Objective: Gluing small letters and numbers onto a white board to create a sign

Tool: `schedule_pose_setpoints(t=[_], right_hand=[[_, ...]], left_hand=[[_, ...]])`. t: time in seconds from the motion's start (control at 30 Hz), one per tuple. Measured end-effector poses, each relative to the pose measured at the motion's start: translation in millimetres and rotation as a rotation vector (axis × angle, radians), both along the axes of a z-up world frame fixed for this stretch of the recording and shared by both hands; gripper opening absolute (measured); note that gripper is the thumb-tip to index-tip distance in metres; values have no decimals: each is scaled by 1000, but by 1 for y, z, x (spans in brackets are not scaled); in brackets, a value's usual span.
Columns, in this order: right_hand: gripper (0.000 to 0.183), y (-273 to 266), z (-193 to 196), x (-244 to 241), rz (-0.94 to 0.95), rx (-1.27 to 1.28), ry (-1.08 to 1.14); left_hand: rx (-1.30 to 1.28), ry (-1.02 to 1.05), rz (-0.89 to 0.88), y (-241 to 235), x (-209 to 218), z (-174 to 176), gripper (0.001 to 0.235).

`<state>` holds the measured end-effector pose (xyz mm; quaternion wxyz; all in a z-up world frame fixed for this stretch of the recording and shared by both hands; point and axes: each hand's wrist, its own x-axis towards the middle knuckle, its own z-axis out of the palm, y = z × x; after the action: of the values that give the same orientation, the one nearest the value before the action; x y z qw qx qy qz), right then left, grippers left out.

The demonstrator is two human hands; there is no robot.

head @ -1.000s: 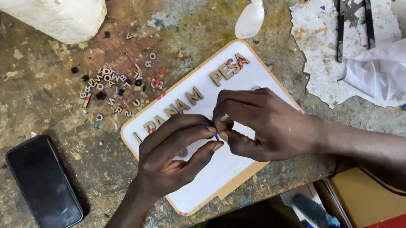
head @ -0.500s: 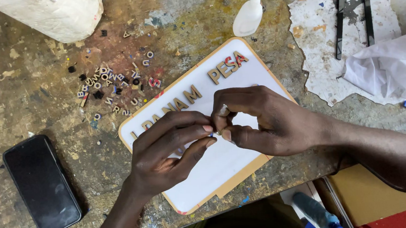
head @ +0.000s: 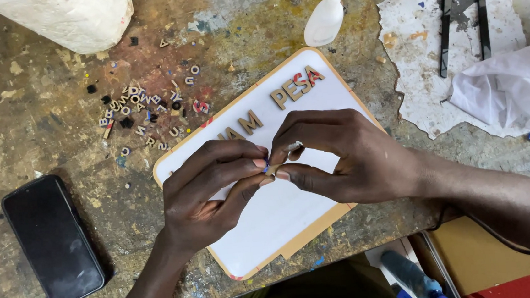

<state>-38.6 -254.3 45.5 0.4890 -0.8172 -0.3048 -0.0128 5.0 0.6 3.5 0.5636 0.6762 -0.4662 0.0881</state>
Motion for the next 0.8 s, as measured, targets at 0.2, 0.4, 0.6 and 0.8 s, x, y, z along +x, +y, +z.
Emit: schedule_pose_setpoints(t=[0.2, 0.4, 0.6, 0.8], right_hand=[[19, 0, 3, 4, 44, 47, 94], [14, 0, 9, 1, -41, 68, 182], [10, -23, 12, 14, -113, -125, -298], [18, -112, -6, 33, -613, -396, -616]], left_hand=[[3, -16, 4, -3, 0, 0, 18], [29, -21, 104, 1, 1, 3, 16], [-104, 376, 39, 2, -1, -1, 20], [-75, 443, 34, 2, -3, -4, 18]])
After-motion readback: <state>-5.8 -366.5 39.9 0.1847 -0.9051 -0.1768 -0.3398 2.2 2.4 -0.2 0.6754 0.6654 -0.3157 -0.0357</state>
